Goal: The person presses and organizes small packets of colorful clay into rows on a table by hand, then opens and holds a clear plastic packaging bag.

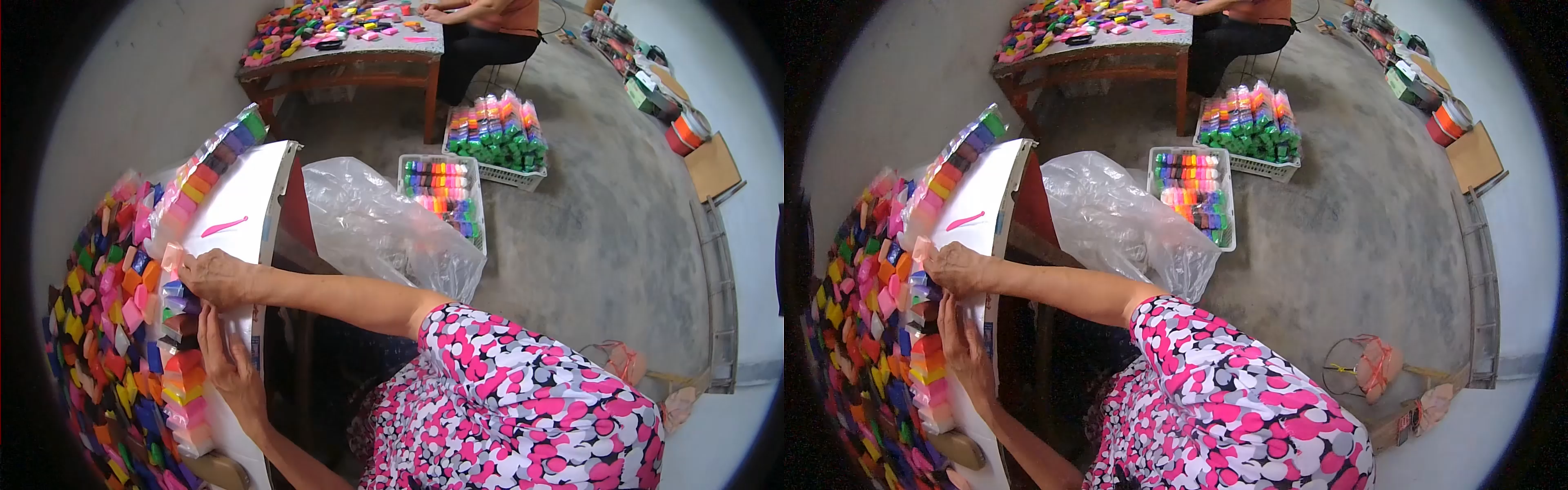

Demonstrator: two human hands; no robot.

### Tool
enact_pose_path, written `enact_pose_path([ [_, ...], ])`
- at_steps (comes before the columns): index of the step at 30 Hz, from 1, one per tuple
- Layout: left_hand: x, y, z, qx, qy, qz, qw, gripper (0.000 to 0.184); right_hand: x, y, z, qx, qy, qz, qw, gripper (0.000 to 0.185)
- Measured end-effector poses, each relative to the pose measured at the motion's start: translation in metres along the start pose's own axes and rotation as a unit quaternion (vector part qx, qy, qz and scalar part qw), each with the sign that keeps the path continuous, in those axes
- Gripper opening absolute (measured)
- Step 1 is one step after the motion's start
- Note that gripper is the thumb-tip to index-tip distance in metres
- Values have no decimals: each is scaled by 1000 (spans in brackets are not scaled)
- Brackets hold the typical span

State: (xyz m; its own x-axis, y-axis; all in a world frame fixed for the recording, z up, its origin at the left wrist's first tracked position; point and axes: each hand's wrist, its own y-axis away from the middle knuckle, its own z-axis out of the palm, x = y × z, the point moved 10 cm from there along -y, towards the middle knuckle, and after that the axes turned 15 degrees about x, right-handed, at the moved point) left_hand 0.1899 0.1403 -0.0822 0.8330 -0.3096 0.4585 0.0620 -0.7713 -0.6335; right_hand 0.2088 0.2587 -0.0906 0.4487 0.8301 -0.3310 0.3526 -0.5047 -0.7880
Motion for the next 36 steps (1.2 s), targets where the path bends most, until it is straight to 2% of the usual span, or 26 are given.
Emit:
enact_pose_path([
  [7,1,-2,-2,16,3,10,1000,41,-3,-2,-11,34,-19,11,999,45],
  [12,0,1,-4,9,8,0,1000,45,-4,0,-7,-1,-8,15,1000,45],
  [15,1,-1,-5,4,17,-2,1000,48,-3,0,-3,15,-17,8,1000,45],
  [18,3,-3,-4,-18,15,-11,1000,50,12,5,8,1,-5,20,1000,43],
  [21,9,-6,-13,-55,-33,-7,998,46,7,3,11,-50,-69,55,995,41],
  [23,19,-10,-34,-14,-42,-12,999,39,-3,-1,-8,8,-65,29,997,32],
  [25,16,-15,-52,34,-75,18,996,37,-8,-2,-14,14,-42,9,999,33],
  [27,6,-27,-70,61,-74,-2,995,37,-5,-1,-10,-17,-21,20,999,43],
  [31,2,-56,-83,129,-73,6,989,37,-10,-4,-13,-43,2,15,999,38],
  [36,-9,-75,-45,52,-134,80,986,56,-16,-1,-13,-31,-22,15,999,35],
])
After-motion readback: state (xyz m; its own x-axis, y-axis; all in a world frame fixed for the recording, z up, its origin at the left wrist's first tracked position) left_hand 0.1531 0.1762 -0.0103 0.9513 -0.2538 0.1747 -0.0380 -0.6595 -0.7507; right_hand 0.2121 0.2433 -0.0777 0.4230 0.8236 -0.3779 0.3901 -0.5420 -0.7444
